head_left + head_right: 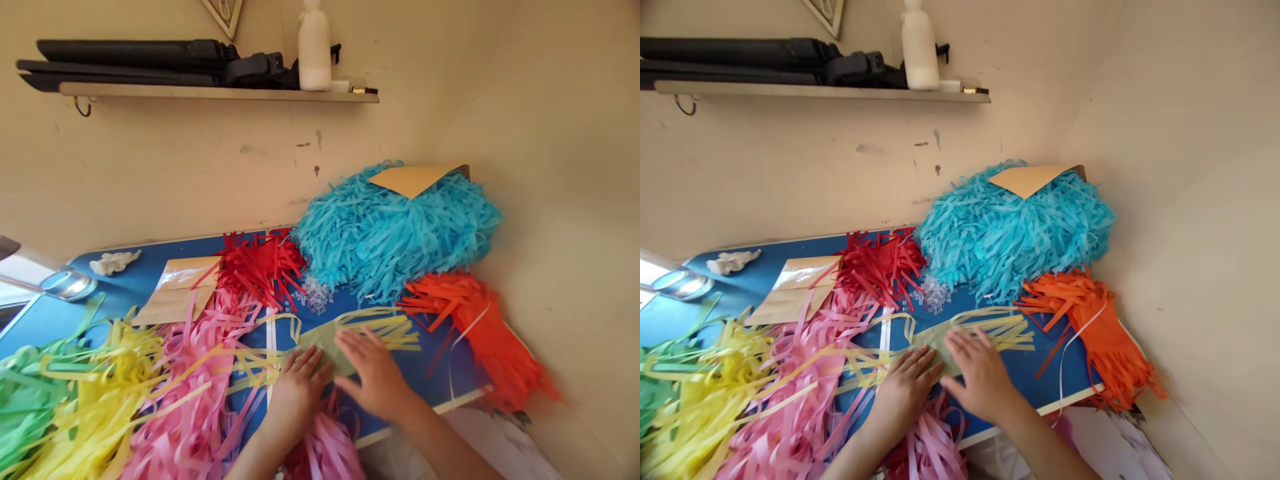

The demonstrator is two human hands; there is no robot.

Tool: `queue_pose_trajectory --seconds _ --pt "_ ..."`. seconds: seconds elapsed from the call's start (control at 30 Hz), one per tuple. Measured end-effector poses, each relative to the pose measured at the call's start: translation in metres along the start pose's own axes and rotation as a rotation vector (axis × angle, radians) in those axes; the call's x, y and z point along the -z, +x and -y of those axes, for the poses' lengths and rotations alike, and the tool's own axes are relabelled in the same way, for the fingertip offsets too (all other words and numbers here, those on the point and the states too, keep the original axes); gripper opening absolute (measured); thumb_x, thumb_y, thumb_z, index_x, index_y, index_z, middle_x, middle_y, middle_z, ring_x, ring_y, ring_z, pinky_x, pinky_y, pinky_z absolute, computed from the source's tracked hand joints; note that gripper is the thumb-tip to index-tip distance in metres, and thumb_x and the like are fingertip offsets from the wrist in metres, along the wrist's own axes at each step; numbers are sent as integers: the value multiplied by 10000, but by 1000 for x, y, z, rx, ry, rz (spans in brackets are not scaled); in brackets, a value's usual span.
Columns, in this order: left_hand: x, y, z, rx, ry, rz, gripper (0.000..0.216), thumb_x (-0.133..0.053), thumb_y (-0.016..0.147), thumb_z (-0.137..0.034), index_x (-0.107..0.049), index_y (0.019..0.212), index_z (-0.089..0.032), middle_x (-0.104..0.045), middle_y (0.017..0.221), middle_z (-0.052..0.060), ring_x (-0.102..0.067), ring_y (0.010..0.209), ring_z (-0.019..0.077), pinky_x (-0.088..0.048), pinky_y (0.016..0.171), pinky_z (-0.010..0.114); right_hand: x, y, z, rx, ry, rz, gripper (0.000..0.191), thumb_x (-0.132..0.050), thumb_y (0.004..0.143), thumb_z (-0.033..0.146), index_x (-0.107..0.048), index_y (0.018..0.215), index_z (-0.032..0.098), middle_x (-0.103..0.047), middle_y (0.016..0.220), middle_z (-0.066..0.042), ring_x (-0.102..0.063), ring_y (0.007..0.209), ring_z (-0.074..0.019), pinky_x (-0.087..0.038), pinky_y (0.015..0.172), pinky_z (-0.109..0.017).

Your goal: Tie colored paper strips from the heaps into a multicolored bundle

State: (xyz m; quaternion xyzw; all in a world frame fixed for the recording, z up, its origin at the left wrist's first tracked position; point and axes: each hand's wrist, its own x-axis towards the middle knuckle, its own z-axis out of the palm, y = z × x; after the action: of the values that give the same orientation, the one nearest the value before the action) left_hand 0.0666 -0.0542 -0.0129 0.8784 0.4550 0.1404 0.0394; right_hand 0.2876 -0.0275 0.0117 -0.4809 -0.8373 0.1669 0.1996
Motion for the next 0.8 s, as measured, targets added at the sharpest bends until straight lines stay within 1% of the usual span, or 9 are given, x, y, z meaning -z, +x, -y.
queue_pose_trajectory --seconds 0.1,0.2,0.37,0.43,0.5,0.57,0.63,0.73,0.8 --pt "8 5 -2 83 -34 50 398 -488 874 -92 -645 1207 -243 -676 1276 70 -595 1221 265 -428 1047 503 -13 3 15 156 59 160 407 -543 882 195 -581 1285 153 -549 1399 -147 -471 1334 -277 -245 1174 -525" --pt "20 -2 13 192 -7 47 425 -446 835 -30 -672 1133 -232 -697 1241 59 -618 1181 260 -369 1073 545 -22 14 11 127 34 136 297 -418 947 118 -653 1122 171 -651 1271 -136 -574 1234 -250 -360 1094 -489" --pt "58 -40 57 339 217 11 472 -489 751 -22 -674 1148 -199 -709 1208 99 -632 1136 318 -380 1031 586 -17 16 -1 162 44 99 225 -462 960 122 -663 1034 191 -693 1200 -107 -615 1161 -254 -408 969 -447" --pt "74 -49 57 320 290 -35 522 -545 723 -73 -636 1225 -184 -642 1306 153 -570 1217 374 -392 1014 600 -15 14 2 166 29 101 207 -486 952 121 -664 1030 194 -705 1168 -103 -622 1129 -251 -402 935 -425" --pt "83 -46 39 186 234 -24 634 -598 739 -164 -521 1367 -206 -532 1433 156 -477 1320 378 -376 1046 591 -13 13 9 169 -29 114 191 -493 954 123 -665 1006 188 -725 1091 -100 -643 1044 -242 -395 887 -404" --pt "79 -32 13 39 55 87 729 -616 782 -243 -374 1469 -254 -484 1486 95 -441 1365 304 -328 1121 539 -12 13 16 183 -112 143 174 -498 957 122 -663 961 177 -737 956 -88 -650 923 -231 -383 831 -387" --pt "67 -13 -9 61 -92 143 694 -636 785 -275 -413 1442 -250 -593 1385 88 -536 1278 283 -293 1144 541 -11 13 20 210 -175 183 161 -509 955 128 -657 906 170 -720 828 -72 -637 834 -221 -364 793 -375" --pt "45 7 -12 284 -184 163 306 -533 868 -195 -665 1142 -232 -758 1041 68 -680 1008 241 -362 1072 508 -8 17 16 185 -145 213 151 -547 952 176 -655 848 183 -705 782 -44 -629 818 -204 -340 785 -353" --pt "38 11 2 397 -217 182 252 -470 923 -217 -714 975 -245 -768 956 47 -690 943 213 -412 993 435 -6 22 9 93 -41 219 142 -574 946 208 -665 837 200 -713 799 -14 -636 821 -182 -334 781 -327"
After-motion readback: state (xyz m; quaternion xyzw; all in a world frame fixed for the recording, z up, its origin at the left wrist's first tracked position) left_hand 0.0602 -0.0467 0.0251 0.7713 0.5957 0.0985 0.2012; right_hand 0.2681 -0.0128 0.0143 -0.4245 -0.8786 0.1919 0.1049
